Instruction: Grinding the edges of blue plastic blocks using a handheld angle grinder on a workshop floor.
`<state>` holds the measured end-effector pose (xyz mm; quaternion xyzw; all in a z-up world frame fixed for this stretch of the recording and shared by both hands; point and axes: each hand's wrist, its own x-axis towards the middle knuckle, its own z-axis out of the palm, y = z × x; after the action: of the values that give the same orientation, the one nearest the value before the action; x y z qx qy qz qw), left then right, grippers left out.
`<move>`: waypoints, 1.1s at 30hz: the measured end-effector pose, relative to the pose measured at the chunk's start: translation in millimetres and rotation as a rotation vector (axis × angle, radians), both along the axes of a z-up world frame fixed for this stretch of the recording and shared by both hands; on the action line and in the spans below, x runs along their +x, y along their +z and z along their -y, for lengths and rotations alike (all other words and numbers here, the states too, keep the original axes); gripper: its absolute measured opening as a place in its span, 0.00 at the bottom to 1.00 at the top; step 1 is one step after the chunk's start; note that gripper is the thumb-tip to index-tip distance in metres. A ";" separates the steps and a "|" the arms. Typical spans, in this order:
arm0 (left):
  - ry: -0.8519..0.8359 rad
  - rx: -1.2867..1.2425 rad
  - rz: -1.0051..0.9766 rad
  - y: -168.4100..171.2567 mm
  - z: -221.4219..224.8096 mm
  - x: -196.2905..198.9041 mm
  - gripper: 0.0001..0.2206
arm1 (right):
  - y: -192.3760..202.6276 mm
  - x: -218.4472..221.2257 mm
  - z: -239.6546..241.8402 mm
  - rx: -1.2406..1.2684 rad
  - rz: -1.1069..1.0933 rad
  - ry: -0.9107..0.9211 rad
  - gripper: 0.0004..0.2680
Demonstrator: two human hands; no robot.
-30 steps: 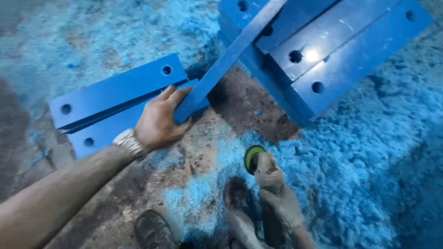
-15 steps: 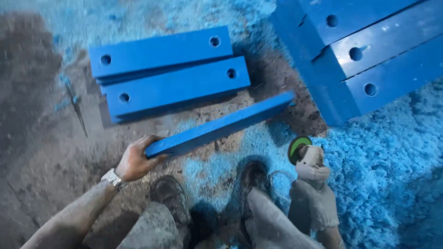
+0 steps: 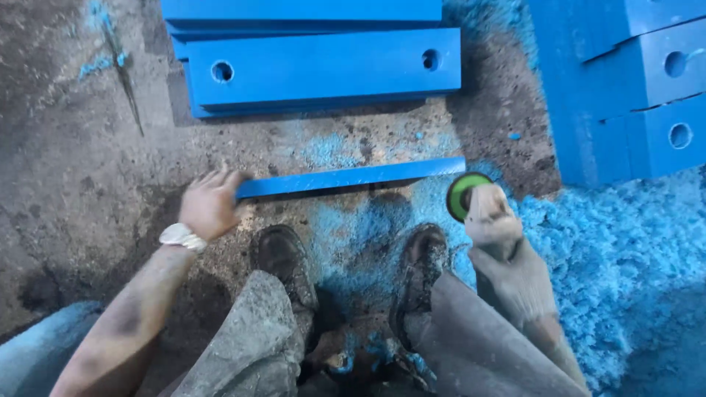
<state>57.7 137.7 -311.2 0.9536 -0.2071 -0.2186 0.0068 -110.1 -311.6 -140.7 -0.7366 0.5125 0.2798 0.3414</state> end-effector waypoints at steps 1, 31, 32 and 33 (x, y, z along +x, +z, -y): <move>-0.074 -0.069 0.073 -5.2 9.4 -1.9 0.27 | -12.3 0.2 4.9 -0.056 0.015 0.080 0.24; -0.320 -0.222 0.340 -49.7 42.2 -1.9 0.28 | -13.8 49.2 -28.3 -0.117 -0.102 0.409 0.23; -0.323 -0.217 0.356 -49.1 42.3 -1.4 0.28 | 0.4 60.9 -51.3 -0.065 -0.085 0.446 0.20; -0.330 -0.215 0.359 -53.6 38.7 -0.4 0.28 | -5.8 66.8 -57.5 -0.063 -0.081 0.440 0.20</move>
<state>57.2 98.9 -364.7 0.9243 -0.3795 -0.0211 0.0354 -43.3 -254.0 -146.5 -0.8290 0.3612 0.3609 0.2281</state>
